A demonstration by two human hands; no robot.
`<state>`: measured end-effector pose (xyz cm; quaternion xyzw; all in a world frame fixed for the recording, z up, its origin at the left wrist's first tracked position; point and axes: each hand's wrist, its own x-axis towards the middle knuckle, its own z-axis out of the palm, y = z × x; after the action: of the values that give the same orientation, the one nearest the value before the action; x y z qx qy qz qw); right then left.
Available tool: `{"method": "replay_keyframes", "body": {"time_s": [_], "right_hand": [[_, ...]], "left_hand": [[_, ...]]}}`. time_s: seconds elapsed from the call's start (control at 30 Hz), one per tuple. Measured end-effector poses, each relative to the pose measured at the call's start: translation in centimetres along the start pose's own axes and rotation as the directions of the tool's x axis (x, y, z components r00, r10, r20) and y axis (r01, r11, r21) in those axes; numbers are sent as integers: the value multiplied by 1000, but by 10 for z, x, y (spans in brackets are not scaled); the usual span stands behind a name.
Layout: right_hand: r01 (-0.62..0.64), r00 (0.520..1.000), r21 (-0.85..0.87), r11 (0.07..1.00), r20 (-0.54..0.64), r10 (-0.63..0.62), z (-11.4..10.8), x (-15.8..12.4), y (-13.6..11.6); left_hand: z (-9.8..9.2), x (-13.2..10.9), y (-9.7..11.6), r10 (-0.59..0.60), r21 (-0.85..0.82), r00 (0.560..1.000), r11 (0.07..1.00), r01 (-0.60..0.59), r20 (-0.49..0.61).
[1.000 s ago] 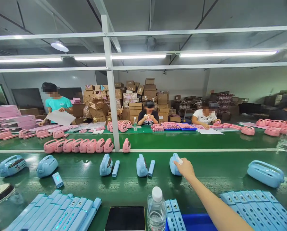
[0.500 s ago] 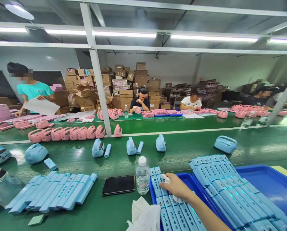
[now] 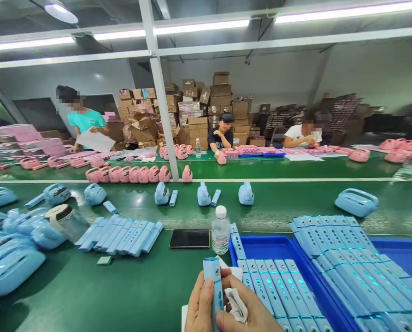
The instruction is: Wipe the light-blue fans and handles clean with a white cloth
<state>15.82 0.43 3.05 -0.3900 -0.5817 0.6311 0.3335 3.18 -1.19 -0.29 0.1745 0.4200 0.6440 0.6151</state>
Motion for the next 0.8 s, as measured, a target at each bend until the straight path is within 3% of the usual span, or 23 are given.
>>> {"method": "replay_keyframes", "body": {"time_s": [0.07,0.13,0.2,0.23,0.3,0.37,0.43,0.5,0.53,0.57,0.6,0.67,0.73,0.8], "right_hand": [[5,995,-15,1000,-98,-6,4,-5,7],[-22,962,-27,999,-271,14,-4,-7,11],[-68,898,138,988,-422,121,-15,-9,11],[-51,882,252,966,-442,162,-19,-9,9],[43,885,393,919,-441,147,-19,-10,4],[132,865,270,954,-502,23,-8,-11,-2],[247,805,-79,966,-538,-250,6,-11,-5],[403,733,-371,837,-418,-537,14,-9,-6],[468,712,-427,774,-337,-616,15,-7,-6],[486,722,-440,755,-285,-630,12,-5,-6],[439,762,-433,788,-285,-581,8,-3,-5],[243,831,-381,892,-392,-394,-1,-2,-5],[154,801,-368,917,-496,-334,-6,-3,-4],[297,727,-491,819,-440,-528,-7,-4,-2]], "left_hand": [[3,1,-3,45,-43,999,998,-46,-23],[1,1,-1,170,-54,985,984,-170,-7],[-3,0,4,276,-26,960,961,-275,51],[-4,-1,6,299,-10,950,954,-300,87],[-3,-5,11,292,24,945,954,-299,150],[-1,-9,14,254,107,948,955,-277,190],[3,-14,18,223,222,951,937,-270,214],[5,-17,22,195,305,957,917,-256,216],[6,-18,24,177,321,960,916,-242,217],[6,-19,26,146,316,964,925,-213,221],[5,-19,27,103,296,967,940,-172,234],[3,-18,30,4,224,961,972,-69,278],[2,-18,31,-80,153,956,987,37,284],[2,-19,31,-97,123,970,990,71,224]]}}
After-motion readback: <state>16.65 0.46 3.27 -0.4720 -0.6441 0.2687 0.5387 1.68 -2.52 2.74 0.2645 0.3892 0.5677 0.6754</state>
